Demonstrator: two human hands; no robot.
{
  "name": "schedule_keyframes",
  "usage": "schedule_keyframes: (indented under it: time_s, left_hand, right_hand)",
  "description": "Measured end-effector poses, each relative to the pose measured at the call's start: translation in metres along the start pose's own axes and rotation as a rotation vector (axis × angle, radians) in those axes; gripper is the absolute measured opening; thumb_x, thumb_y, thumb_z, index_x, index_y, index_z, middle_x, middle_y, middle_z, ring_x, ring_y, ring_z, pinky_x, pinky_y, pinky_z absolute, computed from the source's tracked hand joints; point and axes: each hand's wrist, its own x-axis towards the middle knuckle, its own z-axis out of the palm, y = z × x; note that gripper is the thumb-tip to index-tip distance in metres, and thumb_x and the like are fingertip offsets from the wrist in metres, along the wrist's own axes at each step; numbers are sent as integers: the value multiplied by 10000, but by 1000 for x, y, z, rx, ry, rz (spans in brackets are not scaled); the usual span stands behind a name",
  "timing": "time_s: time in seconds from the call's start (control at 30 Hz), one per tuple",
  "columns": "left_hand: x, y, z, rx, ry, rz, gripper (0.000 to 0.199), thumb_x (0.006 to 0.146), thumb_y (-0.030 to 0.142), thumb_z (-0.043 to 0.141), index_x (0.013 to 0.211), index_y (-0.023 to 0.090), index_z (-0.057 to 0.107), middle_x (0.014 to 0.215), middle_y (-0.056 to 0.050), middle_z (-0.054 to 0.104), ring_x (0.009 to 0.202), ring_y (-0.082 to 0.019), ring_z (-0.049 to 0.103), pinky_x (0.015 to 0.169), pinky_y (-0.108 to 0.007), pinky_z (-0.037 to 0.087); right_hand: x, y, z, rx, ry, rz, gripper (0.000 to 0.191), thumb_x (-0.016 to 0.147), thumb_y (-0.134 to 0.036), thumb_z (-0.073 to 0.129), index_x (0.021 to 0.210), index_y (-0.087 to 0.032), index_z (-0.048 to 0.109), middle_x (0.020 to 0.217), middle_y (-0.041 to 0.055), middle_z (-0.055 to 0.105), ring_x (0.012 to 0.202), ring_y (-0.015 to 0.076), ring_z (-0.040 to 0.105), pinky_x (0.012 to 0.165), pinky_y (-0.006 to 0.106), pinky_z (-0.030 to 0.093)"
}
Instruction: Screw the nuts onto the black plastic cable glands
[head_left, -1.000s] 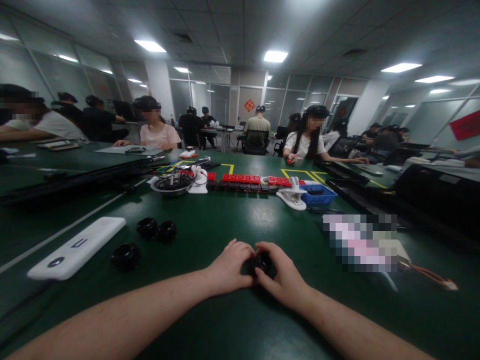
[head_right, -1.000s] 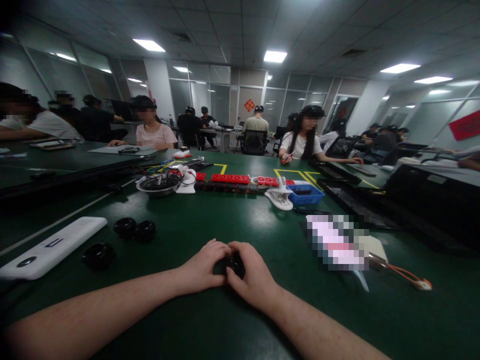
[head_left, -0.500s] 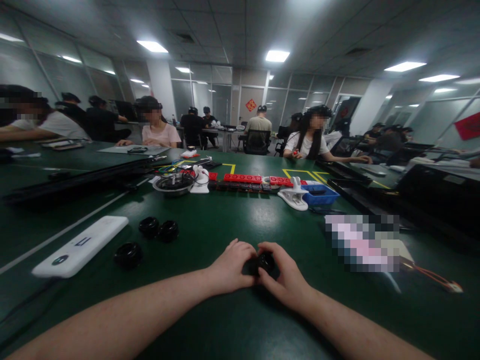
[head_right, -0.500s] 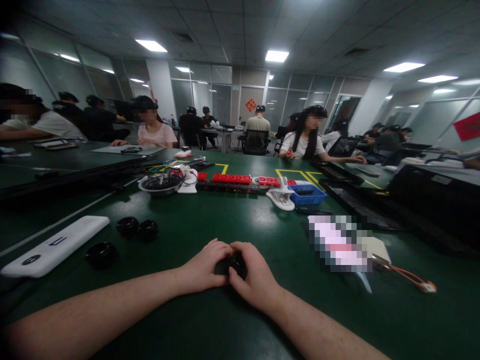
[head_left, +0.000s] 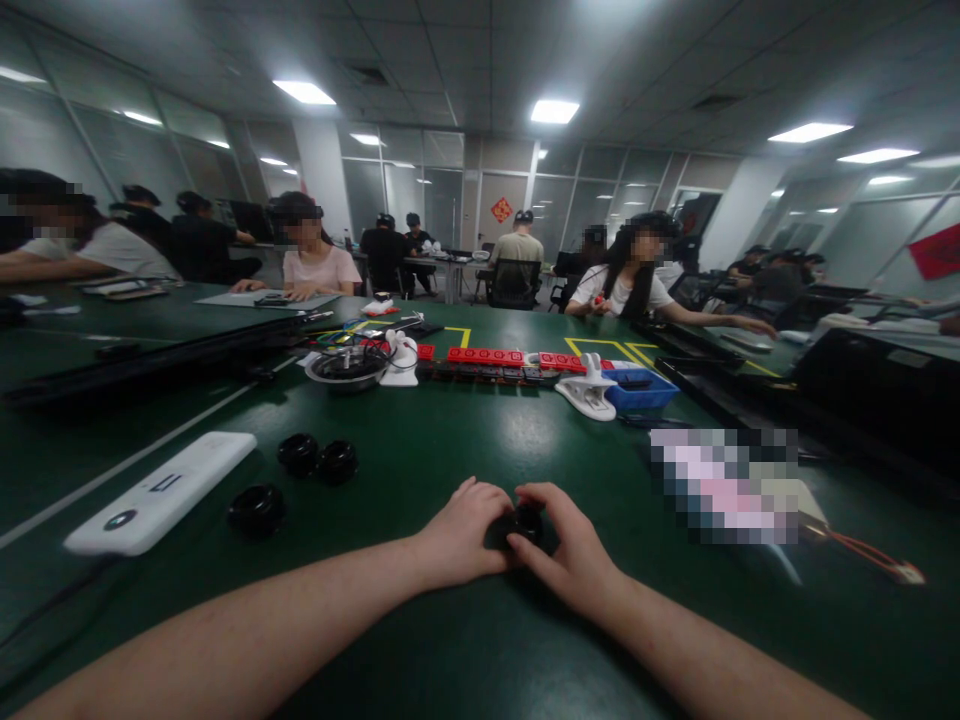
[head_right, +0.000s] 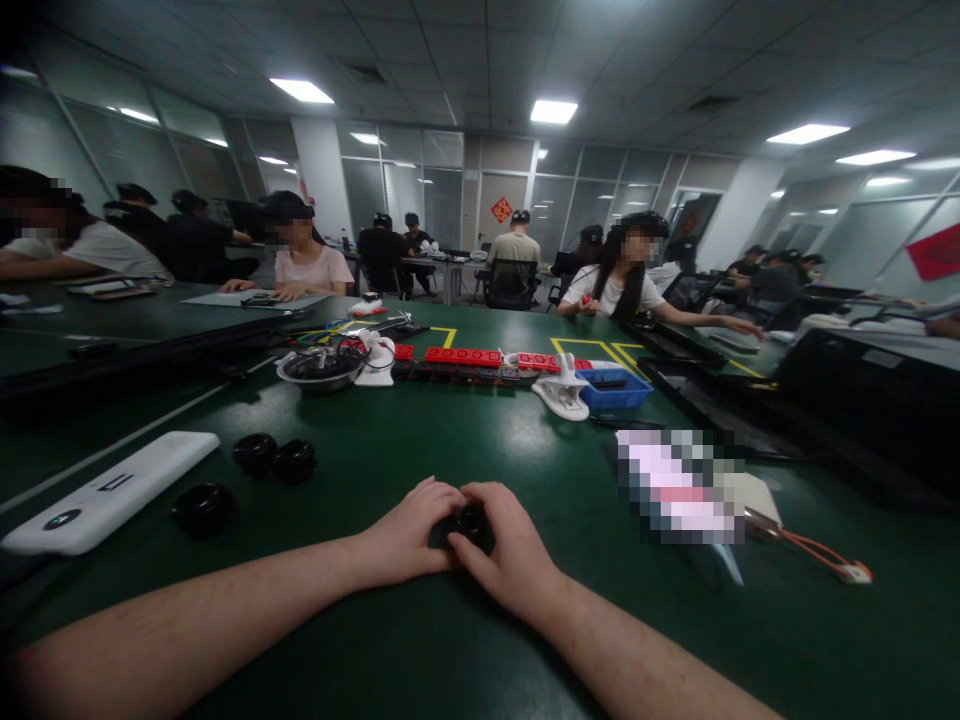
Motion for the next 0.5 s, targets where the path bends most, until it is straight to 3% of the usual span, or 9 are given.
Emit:
schedule_keyframes:
  time_s: [0.27,0.5]
  left_hand:
    - [0,0,0,16,-2,-5,340,647,320,649,935,184,530,998,-54,557,1004,-234,485,999,-495,210]
    - [-1,1,-1,32,4,-6,300,643,302,648,887,179,524,981,-48,556,969,-227,495,988,-484,235]
  right_hand:
    - [-3,0,-2,-4,-33,-58,502,677,-123,517,1156,-183,376,1076,92,503,984,223,495,862,388,420]
    - [1,0,1,-47,1,41,359,702,-185,578,1030,-195,432,905,57,521,820,200,524,738,360,465]
